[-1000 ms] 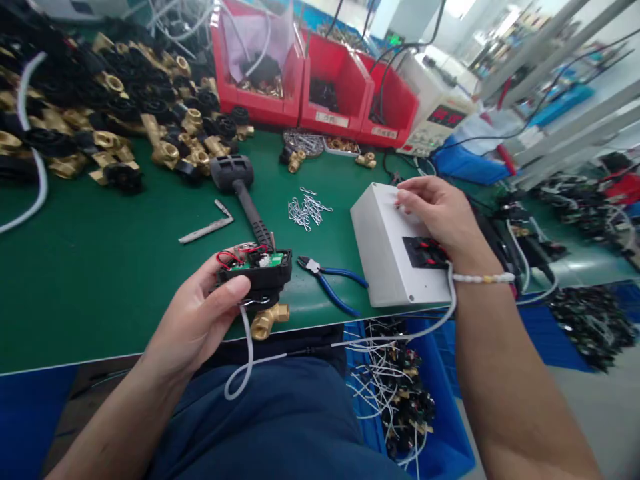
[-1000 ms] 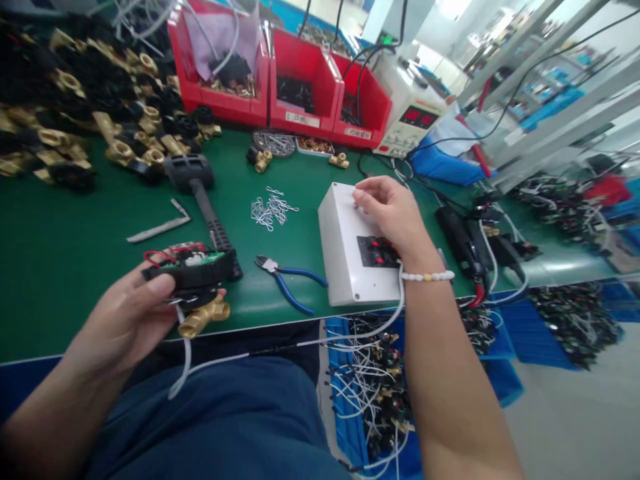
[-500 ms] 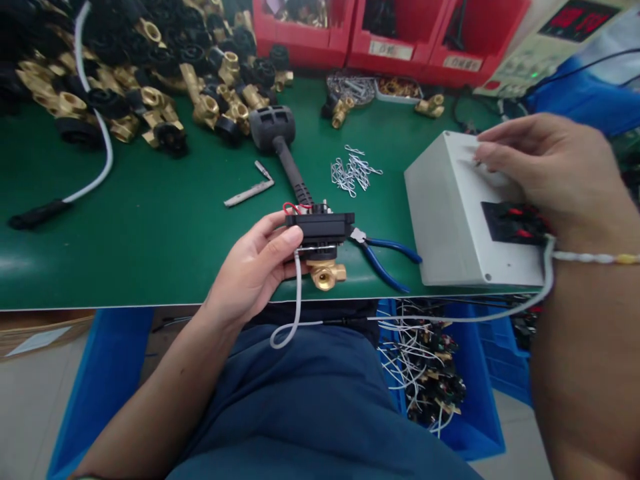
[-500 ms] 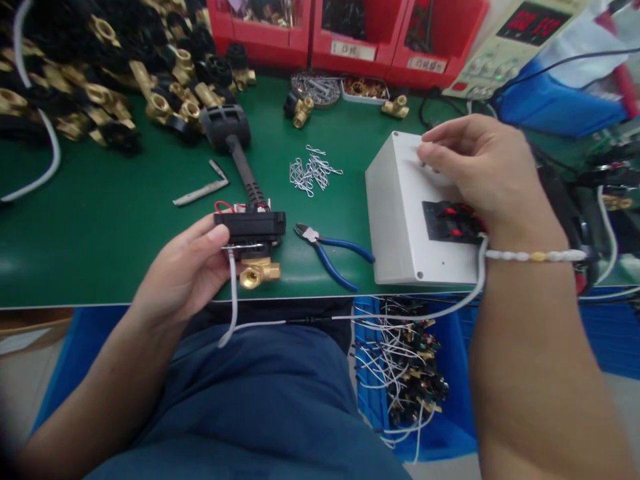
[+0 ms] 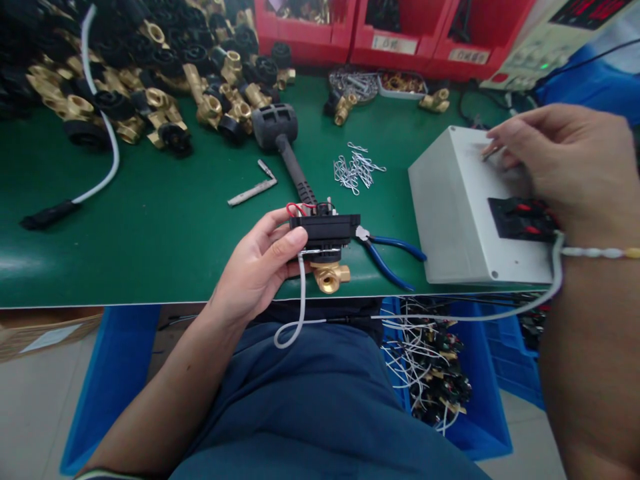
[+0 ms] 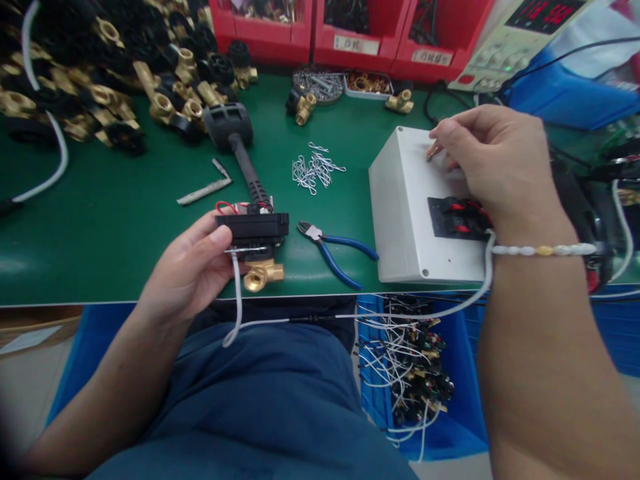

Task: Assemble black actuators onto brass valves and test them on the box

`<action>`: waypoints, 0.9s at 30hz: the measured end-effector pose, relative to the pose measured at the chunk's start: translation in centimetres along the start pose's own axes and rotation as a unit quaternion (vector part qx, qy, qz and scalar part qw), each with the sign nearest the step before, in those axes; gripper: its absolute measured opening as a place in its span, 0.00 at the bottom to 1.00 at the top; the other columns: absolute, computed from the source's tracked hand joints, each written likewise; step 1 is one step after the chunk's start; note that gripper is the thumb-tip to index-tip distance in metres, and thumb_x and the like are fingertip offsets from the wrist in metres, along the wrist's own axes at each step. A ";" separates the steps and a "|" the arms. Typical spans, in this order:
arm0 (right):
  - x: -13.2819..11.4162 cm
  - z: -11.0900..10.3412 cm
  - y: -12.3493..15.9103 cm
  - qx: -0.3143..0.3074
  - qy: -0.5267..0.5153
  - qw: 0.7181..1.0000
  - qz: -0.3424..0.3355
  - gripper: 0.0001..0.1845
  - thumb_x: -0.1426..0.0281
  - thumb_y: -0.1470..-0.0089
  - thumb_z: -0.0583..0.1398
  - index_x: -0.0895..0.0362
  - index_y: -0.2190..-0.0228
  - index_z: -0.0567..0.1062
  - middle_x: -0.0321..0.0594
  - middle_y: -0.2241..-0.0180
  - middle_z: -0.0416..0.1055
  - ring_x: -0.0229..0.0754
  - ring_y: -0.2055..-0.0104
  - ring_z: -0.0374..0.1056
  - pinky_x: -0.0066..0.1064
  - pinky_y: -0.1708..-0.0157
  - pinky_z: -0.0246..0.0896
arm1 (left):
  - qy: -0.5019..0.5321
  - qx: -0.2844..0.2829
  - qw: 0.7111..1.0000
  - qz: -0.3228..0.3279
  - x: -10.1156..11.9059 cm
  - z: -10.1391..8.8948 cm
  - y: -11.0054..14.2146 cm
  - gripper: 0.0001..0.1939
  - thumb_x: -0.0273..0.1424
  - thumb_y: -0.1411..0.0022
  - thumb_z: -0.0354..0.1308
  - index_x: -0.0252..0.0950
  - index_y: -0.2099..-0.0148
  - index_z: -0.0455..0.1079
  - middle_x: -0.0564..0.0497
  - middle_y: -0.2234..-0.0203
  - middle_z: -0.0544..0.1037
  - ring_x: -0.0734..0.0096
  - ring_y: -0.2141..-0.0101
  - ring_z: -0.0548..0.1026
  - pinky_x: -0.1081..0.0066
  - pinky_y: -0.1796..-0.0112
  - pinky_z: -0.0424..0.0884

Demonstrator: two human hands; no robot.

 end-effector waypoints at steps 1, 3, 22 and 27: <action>0.0 0.0 0.0 -0.001 0.005 1.000 -0.011 0.07 0.74 0.38 0.63 0.61 0.63 0.82 0.43 0.67 0.78 0.25 0.75 0.61 0.26 0.72 0.54 | -0.002 -0.001 1.000 0.000 0.0 0.0 0.0 0.25 0.40 0.44 0.71 0.36 0.49 0.69 0.42 0.54 0.83 0.47 0.52 0.82 0.55 0.55 0.82; -0.1 0.0 0.1 0.000 0.018 1.000 -0.017 0.07 0.73 0.38 0.63 0.62 0.63 0.82 0.42 0.66 0.78 0.25 0.75 0.60 0.27 0.71 0.53 | -0.005 0.000 1.000 0.001 0.0 0.0 0.0 0.25 0.40 0.44 0.70 0.36 0.48 0.69 0.41 0.53 0.82 0.47 0.52 0.82 0.56 0.56 0.82; -0.2 0.0 0.2 -0.003 0.028 0.999 -0.031 0.09 0.73 0.37 0.61 0.61 0.60 0.82 0.45 0.64 0.79 0.30 0.69 0.69 0.28 0.67 0.60 | 0.001 0.000 1.000 0.000 0.0 0.1 0.1 0.24 0.40 0.44 0.71 0.36 0.49 0.70 0.42 0.53 0.82 0.47 0.51 0.81 0.54 0.55 0.82; -0.2 0.0 0.2 -0.003 0.036 0.999 -0.022 0.09 0.72 0.36 0.61 0.63 0.60 0.82 0.47 0.63 0.79 0.29 0.70 0.68 0.29 0.67 0.58 | 0.006 0.001 1.000 -0.001 0.0 0.1 0.1 0.24 0.39 0.45 0.71 0.36 0.50 0.69 0.42 0.54 0.82 0.48 0.53 0.82 0.56 0.57 0.83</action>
Point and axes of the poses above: each hand's wrist, its own y-axis away from the middle knuckle, its own z-axis out of the palm, x = y × z, the point moved 6 cm from there along -y, towards the middle knuckle
